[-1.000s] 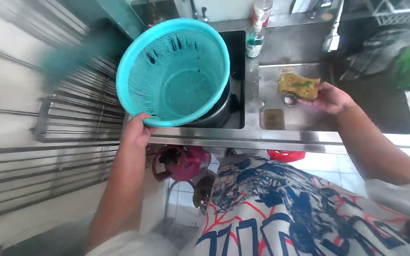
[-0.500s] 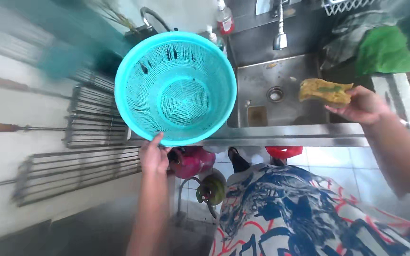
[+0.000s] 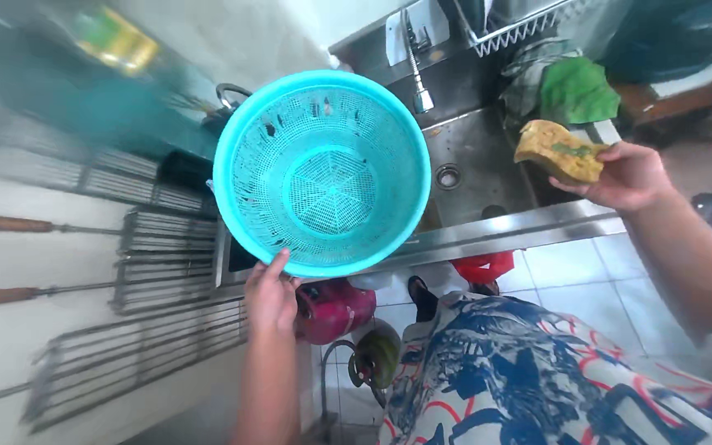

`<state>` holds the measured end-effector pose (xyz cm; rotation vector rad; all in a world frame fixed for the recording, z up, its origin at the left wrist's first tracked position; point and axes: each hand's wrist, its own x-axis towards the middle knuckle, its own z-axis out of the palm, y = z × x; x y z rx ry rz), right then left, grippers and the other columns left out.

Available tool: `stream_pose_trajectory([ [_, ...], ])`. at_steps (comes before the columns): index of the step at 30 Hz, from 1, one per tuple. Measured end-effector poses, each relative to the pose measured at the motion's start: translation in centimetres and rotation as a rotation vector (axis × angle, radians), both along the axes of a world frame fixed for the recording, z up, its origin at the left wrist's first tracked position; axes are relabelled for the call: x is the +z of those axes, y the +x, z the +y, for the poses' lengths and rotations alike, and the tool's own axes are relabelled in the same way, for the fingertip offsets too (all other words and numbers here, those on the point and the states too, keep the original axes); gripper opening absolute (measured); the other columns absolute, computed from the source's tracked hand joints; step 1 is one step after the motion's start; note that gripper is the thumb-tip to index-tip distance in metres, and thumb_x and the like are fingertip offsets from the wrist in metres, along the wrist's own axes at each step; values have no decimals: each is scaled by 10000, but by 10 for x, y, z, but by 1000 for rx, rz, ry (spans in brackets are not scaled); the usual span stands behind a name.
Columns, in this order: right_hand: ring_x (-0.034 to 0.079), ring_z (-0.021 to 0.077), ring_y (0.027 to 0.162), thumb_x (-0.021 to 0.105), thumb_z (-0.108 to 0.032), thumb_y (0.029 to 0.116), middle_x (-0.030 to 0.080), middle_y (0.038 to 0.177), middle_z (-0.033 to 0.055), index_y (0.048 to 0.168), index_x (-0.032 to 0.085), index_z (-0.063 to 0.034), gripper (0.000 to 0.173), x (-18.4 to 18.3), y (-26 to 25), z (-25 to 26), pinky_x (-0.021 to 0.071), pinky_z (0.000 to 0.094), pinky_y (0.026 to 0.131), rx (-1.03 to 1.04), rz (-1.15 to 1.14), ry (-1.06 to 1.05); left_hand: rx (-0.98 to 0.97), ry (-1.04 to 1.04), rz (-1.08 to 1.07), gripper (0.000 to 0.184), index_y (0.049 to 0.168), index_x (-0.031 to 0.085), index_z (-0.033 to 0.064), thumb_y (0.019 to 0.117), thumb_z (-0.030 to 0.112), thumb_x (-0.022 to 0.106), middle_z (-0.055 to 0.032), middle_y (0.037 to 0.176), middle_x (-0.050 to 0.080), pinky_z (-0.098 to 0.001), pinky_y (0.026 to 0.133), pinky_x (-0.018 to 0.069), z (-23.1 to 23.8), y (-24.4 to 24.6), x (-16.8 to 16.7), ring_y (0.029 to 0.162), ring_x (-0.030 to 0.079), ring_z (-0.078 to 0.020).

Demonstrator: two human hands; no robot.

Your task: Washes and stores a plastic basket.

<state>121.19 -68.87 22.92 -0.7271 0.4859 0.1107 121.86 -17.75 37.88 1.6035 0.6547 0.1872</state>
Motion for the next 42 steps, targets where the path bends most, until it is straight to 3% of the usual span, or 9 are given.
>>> stream_pose_trajectory([
  [4,703,174,1007,441,-200,936,704,1094,31,1173,591,-183,280,6,23,-1,606,388,897,-41,-138,-11,-14,-28,2,179,1206,542,-3,1047,79,537,-116,954,691,-333,647,623,-6,3,-3,771,717,-183],
  [8,688,107,847,402,-92,926,697,962,8,1082,576,-156,243,22,75,28,599,297,740,-8,-171,3,-36,-47,-26,181,1209,540,-4,1052,83,518,-110,935,697,-335,637,621,5,-1,-6,763,717,-180],
  [11,674,118,811,363,-37,957,662,949,28,1124,541,-120,257,35,117,66,596,306,721,-56,-46,16,-22,-49,-40,189,1222,534,-2,1060,89,502,-104,942,702,-336,636,629,18,-4,-5,769,725,-175],
  [19,666,272,1076,376,-21,973,634,1219,117,1356,464,-130,408,2,165,119,582,487,920,1,-141,-15,102,-60,-47,243,1287,517,-3,1062,88,499,-122,1001,700,-359,678,635,70,-11,-4,818,728,-194],
  [23,688,237,1055,399,-259,1019,671,1214,70,1359,501,-187,362,-2,152,130,601,441,882,136,-283,-90,154,-91,-36,240,1280,515,-18,1062,83,502,-136,1013,698,-376,713,639,99,-5,-8,839,730,-210],
  [25,700,194,1013,259,-471,1081,694,1197,38,1352,537,-219,463,2,153,139,606,381,829,162,-268,-112,174,-89,-26,245,1279,520,-18,1059,89,514,-139,1015,695,-378,722,636,115,2,-10,842,726,-214],
  [27,685,178,1055,190,-535,1097,684,1225,23,1388,534,-224,547,3,154,151,588,381,887,151,-182,-93,176,-94,-1,236,1265,531,-17,1057,96,522,-138,1017,695,-372,732,632,132,9,-13,847,724,-212],
  [33,678,71,861,350,-272,1124,669,1019,-33,1267,503,-201,221,38,140,240,585,261,744,113,-59,-291,121,-151,33,292,1308,519,-16,1064,145,523,-164,1085,670,-390,753,618,193,46,-28,897,708,-237],
  [42,690,143,963,462,-187,1051,638,1195,71,1526,336,-189,491,67,151,358,600,353,834,218,-229,-734,-44,-198,96,255,1266,547,-32,1055,111,545,-165,1068,680,-393,757,629,247,94,-48,897,719,-231],
])
